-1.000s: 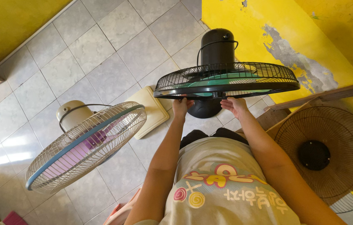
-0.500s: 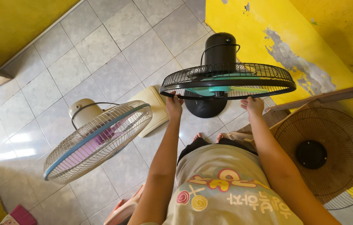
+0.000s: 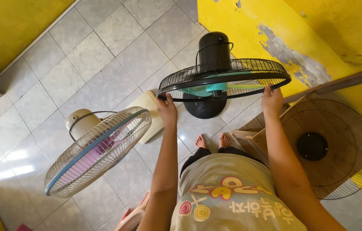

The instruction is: The person disassembles a standing electric fan by removing the front grille, fan blades, and rear grille. They then reassemble the fan by installing the blades and grilles back onto the motor housing.

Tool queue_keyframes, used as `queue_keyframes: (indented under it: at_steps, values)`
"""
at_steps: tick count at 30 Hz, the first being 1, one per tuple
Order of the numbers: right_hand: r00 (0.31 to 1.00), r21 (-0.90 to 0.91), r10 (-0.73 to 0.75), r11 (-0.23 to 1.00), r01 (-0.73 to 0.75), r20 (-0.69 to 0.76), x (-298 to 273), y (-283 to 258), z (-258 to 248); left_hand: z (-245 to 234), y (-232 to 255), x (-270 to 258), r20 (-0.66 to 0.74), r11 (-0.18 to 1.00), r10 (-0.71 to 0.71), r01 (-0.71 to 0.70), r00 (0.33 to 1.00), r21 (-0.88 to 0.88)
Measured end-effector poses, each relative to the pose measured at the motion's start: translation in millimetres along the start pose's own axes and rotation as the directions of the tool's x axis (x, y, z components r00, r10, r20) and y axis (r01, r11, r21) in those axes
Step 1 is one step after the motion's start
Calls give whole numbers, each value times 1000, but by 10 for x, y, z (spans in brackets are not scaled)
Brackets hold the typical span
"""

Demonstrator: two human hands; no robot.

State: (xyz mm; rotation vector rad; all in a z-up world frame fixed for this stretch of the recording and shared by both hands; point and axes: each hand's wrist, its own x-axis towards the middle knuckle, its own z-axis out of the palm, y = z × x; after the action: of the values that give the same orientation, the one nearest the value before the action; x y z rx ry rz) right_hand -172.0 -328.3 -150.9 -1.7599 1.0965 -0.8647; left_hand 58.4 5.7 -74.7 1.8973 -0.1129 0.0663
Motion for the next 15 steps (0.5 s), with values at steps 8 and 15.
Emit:
queue_keyframes:
  at_steps: [8,15]
  values:
    - [991,-14,-120,993,120,-50,-123,-774,-156,-277,981,-104,-79,909,351,-360,933,-211]
    - [978,-143,-197,972,187,-61,-213,-1373,-343,-342,1466,-158,-59,859,472,-474,880,-197]
